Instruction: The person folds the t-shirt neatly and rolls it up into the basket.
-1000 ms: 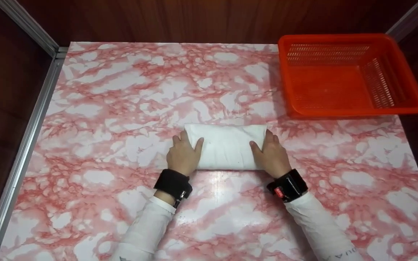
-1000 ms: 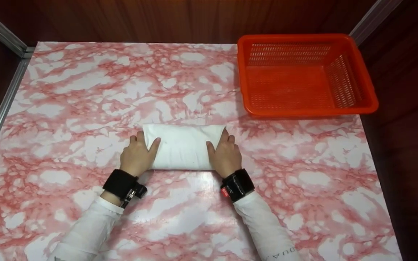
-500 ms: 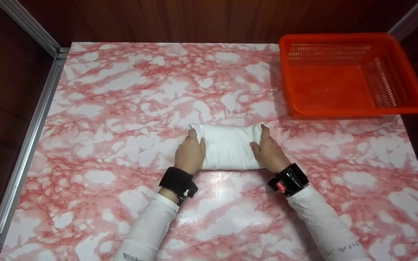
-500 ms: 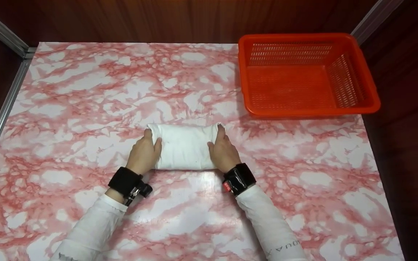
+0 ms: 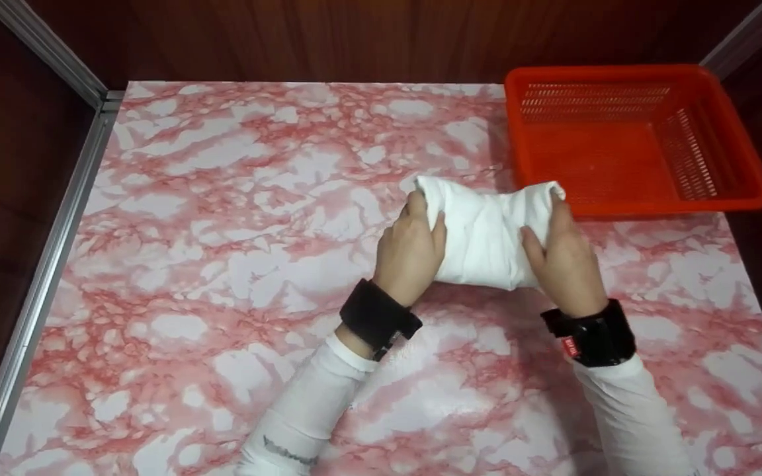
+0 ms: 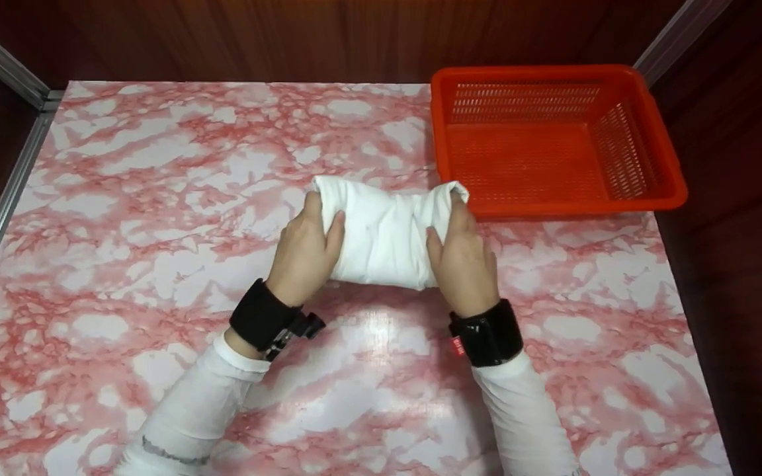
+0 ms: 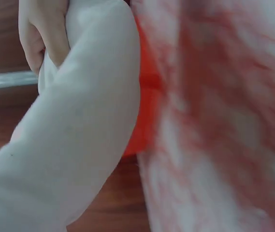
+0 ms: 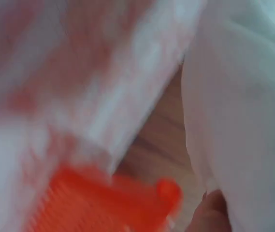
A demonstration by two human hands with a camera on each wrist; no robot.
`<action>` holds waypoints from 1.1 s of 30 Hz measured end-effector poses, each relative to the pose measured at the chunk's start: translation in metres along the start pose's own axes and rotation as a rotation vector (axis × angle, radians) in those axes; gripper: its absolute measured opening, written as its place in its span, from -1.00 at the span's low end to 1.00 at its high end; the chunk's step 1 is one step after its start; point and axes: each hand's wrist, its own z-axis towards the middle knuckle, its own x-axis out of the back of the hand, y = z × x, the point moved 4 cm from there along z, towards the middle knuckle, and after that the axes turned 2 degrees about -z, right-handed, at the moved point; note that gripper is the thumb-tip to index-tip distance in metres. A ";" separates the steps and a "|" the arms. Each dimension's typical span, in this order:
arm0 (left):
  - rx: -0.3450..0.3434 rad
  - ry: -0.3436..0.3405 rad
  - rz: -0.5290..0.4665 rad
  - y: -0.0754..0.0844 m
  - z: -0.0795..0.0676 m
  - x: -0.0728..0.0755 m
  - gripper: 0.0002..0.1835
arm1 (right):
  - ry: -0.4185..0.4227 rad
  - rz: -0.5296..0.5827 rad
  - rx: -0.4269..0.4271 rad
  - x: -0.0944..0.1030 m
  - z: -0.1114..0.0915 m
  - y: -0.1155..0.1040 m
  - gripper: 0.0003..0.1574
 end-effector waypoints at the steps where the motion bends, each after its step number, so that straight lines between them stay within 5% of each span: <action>1: -0.013 0.004 -0.008 0.010 0.005 0.000 -0.57 | 0.020 0.003 -0.018 0.009 0.004 0.003 -0.22; 7: -0.072 0.016 -0.030 0.066 0.037 -0.012 -0.59 | 0.081 -0.001 -0.140 0.060 0.031 0.029 -0.20; 15: -0.103 0.036 0.049 0.118 0.074 -0.059 -0.67 | 0.103 -0.105 -0.267 0.095 0.063 0.083 -0.24; 25: -0.060 0.020 0.139 0.150 0.115 -0.106 -0.62 | 0.062 -0.163 -0.314 0.092 0.109 0.137 -0.23; 33: -0.070 -0.018 0.144 0.143 0.126 -0.150 -0.55 | -0.151 -0.209 -0.318 0.061 0.124 0.179 -0.21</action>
